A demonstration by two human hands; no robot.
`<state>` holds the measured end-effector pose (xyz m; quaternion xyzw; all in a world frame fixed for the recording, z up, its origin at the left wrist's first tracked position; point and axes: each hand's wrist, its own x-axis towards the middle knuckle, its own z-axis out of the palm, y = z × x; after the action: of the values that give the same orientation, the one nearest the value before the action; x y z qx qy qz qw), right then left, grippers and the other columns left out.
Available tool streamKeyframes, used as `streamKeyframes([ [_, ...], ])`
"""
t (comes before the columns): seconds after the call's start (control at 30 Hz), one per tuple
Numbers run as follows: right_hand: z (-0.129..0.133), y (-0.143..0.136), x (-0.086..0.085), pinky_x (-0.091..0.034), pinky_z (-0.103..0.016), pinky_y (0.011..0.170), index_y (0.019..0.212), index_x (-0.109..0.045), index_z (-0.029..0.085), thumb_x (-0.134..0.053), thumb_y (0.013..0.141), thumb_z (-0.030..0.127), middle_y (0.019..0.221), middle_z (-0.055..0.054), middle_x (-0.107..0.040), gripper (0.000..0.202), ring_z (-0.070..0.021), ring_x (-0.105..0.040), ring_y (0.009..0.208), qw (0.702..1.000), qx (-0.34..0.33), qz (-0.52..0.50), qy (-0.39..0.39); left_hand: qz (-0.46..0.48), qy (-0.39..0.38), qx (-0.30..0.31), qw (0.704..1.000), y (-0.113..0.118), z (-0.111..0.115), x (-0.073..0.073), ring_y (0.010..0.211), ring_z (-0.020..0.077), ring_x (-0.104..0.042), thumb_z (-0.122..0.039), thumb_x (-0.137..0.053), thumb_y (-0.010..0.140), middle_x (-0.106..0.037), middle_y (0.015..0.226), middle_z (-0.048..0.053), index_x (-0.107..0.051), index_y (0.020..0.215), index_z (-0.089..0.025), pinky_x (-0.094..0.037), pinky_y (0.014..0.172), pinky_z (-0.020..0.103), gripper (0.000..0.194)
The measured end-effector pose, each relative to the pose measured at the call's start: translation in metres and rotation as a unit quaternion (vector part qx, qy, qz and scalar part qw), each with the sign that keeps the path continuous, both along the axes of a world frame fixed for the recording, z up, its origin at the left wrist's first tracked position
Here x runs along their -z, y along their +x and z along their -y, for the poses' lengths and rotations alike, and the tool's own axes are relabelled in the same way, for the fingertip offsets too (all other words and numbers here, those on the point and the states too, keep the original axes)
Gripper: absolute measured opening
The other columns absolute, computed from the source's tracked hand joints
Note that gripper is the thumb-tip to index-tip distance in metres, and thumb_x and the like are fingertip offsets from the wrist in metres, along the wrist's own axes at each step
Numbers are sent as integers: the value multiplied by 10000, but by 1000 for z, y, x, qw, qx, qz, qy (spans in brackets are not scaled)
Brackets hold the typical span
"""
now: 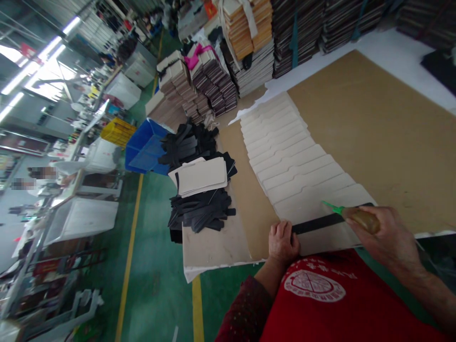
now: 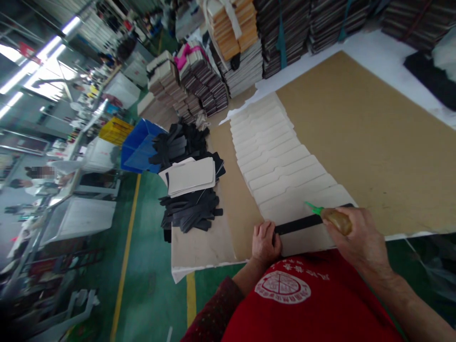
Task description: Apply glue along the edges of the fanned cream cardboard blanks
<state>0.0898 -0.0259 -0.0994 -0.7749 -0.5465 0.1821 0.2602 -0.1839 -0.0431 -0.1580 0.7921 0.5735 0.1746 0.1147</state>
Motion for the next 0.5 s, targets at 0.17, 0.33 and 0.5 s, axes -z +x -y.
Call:
streamKeyframes([
  [0.17,-1,-13,-2,-500,-399,839,1070,-611,211,-542,806,677,1055,-85,-623,541,-281,-609,1003,999,-23,-23,17,2,3,0,1000,0,1,0,1095,289,-571,-227,-615,854,-641,1226,114,-605,1284,-168,-556,967,450,434],
  [0.33,1,-30,-3,-519,-398,788,1046,-615,217,-578,802,630,1054,-77,-619,481,-266,-613,970,996,-38,-78,-2,2,0,1,1000,-1,1,-1,1098,283,-564,-216,-620,857,-638,1232,123,-602,1280,-160,-551,969,453,428],
  [0.5,2,-36,-2,-559,-424,722,1030,-633,226,-665,725,641,964,-66,-654,517,-277,-639,861,985,11,-166,-51,10,-10,3,1000,0,0,-1,1082,279,-579,-212,-619,853,-640,1215,124,-604,1265,-161,-556,956,454,415],
])
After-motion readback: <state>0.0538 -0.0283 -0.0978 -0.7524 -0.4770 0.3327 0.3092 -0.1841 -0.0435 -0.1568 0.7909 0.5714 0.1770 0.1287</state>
